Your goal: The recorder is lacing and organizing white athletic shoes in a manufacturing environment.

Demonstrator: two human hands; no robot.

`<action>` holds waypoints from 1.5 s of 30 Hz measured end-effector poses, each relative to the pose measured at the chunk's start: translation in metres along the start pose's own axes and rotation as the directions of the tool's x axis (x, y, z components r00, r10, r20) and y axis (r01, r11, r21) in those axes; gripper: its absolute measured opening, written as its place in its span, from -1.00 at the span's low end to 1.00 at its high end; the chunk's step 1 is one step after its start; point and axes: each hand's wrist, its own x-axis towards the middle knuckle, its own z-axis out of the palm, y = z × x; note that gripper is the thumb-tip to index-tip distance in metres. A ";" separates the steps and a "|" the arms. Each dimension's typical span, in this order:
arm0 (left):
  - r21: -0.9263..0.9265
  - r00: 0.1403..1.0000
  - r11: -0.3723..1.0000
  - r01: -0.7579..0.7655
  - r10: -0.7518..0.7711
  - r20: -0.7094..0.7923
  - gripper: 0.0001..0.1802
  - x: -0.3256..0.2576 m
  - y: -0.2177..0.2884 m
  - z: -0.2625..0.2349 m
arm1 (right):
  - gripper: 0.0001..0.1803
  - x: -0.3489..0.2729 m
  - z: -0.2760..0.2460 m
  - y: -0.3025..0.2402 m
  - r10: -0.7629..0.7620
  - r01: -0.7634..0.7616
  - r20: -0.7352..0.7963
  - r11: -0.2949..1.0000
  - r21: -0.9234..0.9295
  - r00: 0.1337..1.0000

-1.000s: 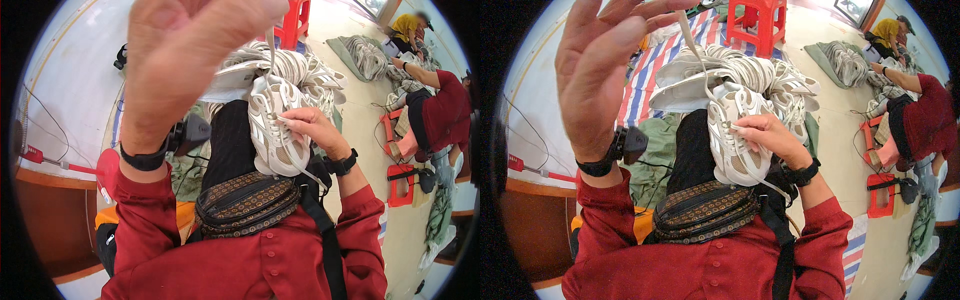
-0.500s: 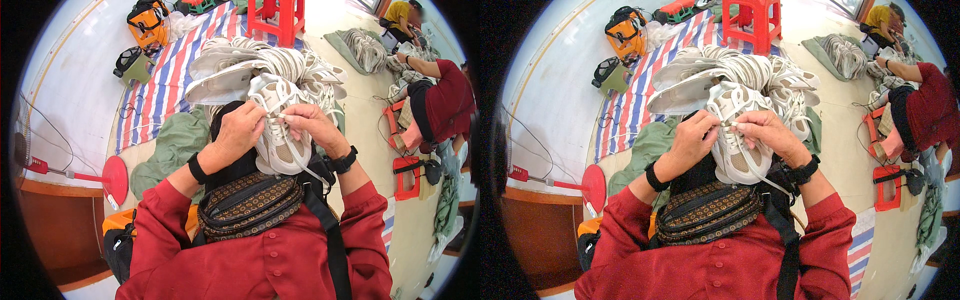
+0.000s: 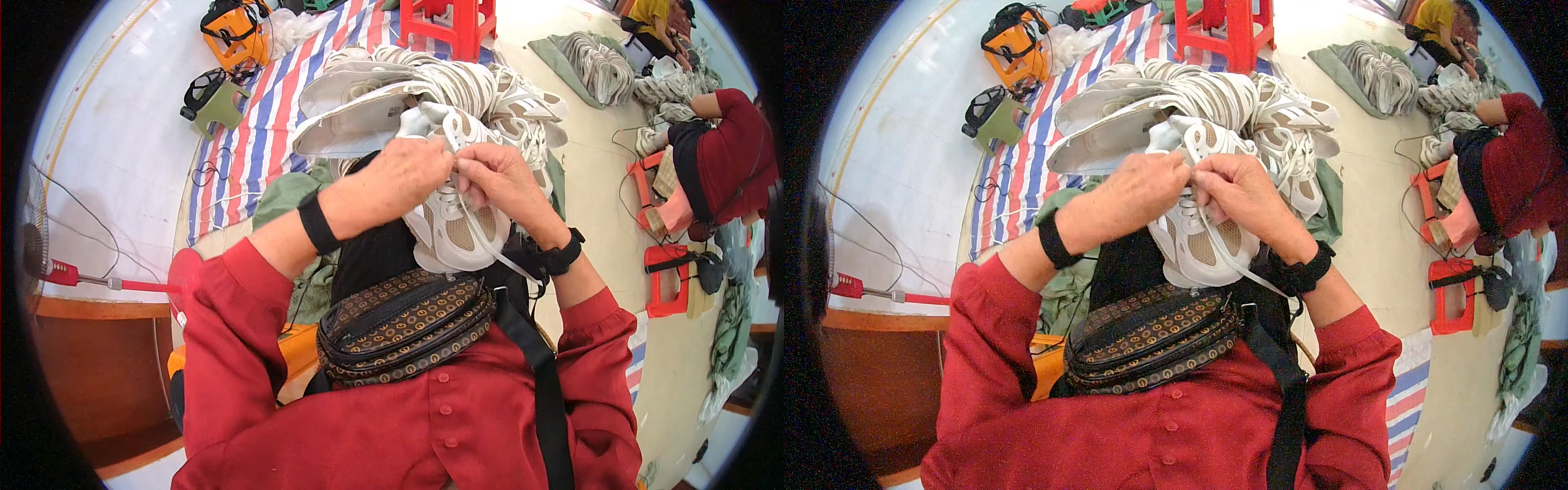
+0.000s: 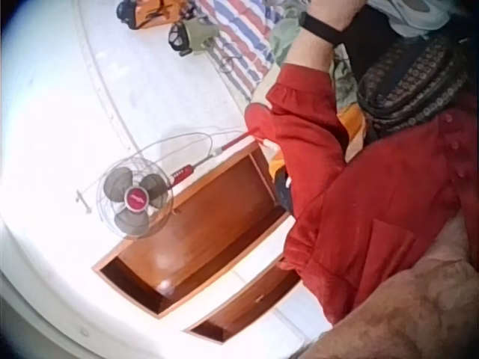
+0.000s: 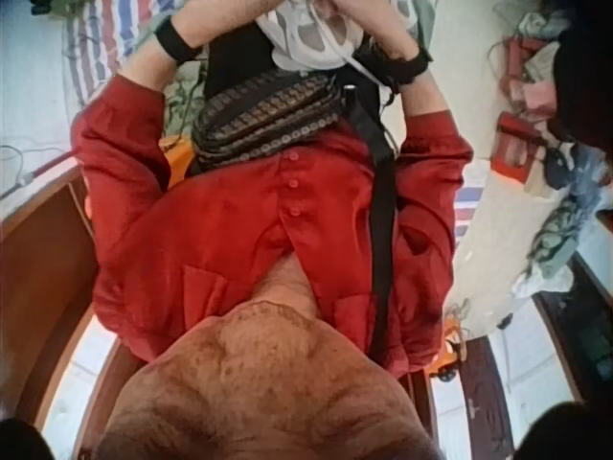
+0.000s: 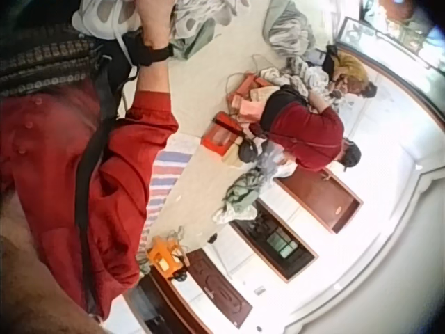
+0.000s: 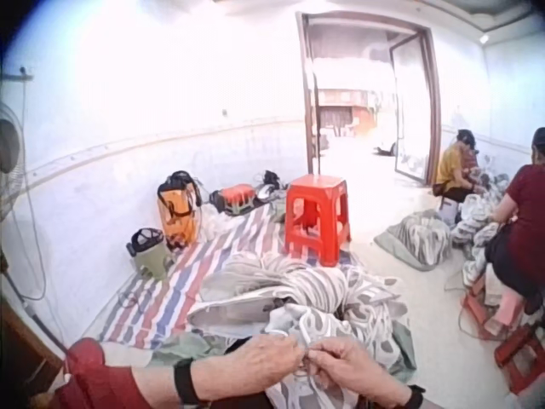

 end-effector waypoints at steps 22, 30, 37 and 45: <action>-0.596 0.911 0.701 0.391 -0.206 0.356 -0.87 -0.003 -0.049 -0.019 | -0.89 -0.004 0.019 -0.004 -0.592 0.372 -0.285 0.742 -0.558 0.754; -0.843 0.936 0.411 0.347 -0.097 0.338 -0.80 -0.023 -0.055 -0.013 | -0.90 -0.005 0.032 -0.012 -0.606 0.421 0.110 0.399 -0.815 0.788; -0.863 0.956 0.413 0.290 -0.090 0.278 -0.86 -0.029 -0.052 -0.012 | -0.84 0.005 0.036 -0.012 -0.426 0.314 0.139 0.374 -0.873 0.894; -0.777 0.951 0.553 0.303 -0.225 0.210 -0.84 -0.031 -0.041 -0.002 | -0.81 0.025 0.024 -0.030 -0.123 0.218 0.185 0.699 -0.681 0.975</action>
